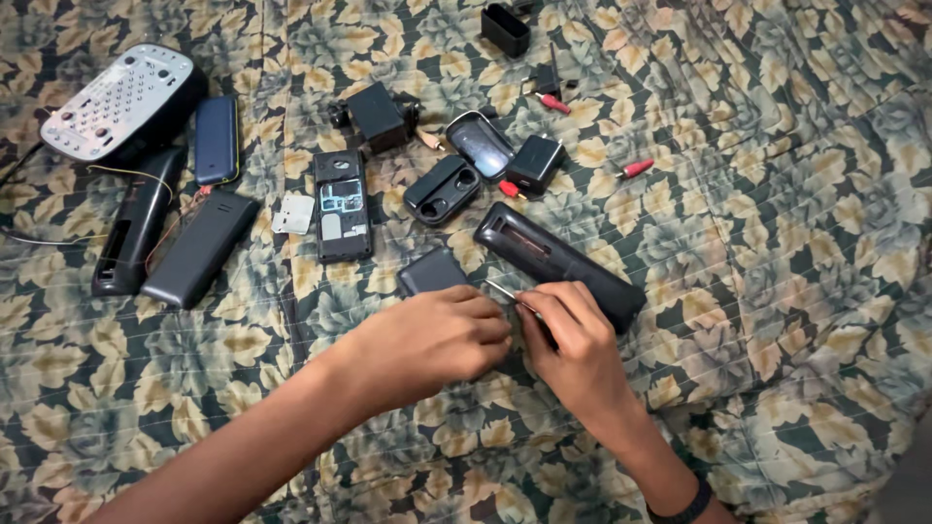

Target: The person disassembles and reassembles several mobile phones and electronic components on a floral-patterned bedsheet. They use a screwdriver to remove screws from phone casings, separate the back covers, and manipulate internal circuit boards and batteries. The person handles multiple devices, including a black feature phone and a disassembled smartphone, performing actions like prying open cases and aligning components.

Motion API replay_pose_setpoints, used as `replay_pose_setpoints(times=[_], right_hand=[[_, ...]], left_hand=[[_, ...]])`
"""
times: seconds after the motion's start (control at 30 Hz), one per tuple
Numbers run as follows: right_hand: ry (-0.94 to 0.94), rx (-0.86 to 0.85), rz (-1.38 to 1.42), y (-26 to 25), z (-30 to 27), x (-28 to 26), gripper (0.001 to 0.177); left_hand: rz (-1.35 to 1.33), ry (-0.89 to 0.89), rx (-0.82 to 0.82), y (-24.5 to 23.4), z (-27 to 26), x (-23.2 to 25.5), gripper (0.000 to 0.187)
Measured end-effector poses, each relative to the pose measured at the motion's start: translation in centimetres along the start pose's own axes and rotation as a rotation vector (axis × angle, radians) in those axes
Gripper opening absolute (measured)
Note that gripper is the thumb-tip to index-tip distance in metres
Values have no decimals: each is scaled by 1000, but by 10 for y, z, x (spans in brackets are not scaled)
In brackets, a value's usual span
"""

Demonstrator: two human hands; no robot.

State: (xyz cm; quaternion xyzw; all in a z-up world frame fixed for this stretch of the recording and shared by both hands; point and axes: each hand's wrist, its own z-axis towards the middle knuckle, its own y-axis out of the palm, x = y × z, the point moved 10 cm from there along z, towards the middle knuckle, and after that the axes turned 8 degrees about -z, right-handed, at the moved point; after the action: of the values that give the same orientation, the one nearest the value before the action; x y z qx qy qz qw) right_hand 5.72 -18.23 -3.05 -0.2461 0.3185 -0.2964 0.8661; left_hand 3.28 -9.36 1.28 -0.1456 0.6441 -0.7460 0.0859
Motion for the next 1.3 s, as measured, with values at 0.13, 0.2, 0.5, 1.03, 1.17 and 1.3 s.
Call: replay_pose_setpoints(times=[0.13, 0.2, 0.5, 1.03, 1.17, 1.3], right_hand=[[5, 9, 3, -6, 4, -5, 18], [-5, 12, -9, -7, 7, -7, 18], [6, 12, 4, -7, 7, -7, 18], [-6, -15, -20, -2, 5, -4, 20], [2, -3, -22, -4, 5, -5, 20], [7, -14, -23, -4, 6, -6, 19]], left_hand=[[-26, -20, -83, 11, 5, -1, 12], [-36, -24, -94, 12, 5, -1, 13], [-82, -62, -87, 12, 1, -12, 26], [78, -90, -84, 13, 3, -25, 26], [74, -98, -127, 16, 5, -23, 22], [123, -84, -146, 18, 5, -18, 20]])
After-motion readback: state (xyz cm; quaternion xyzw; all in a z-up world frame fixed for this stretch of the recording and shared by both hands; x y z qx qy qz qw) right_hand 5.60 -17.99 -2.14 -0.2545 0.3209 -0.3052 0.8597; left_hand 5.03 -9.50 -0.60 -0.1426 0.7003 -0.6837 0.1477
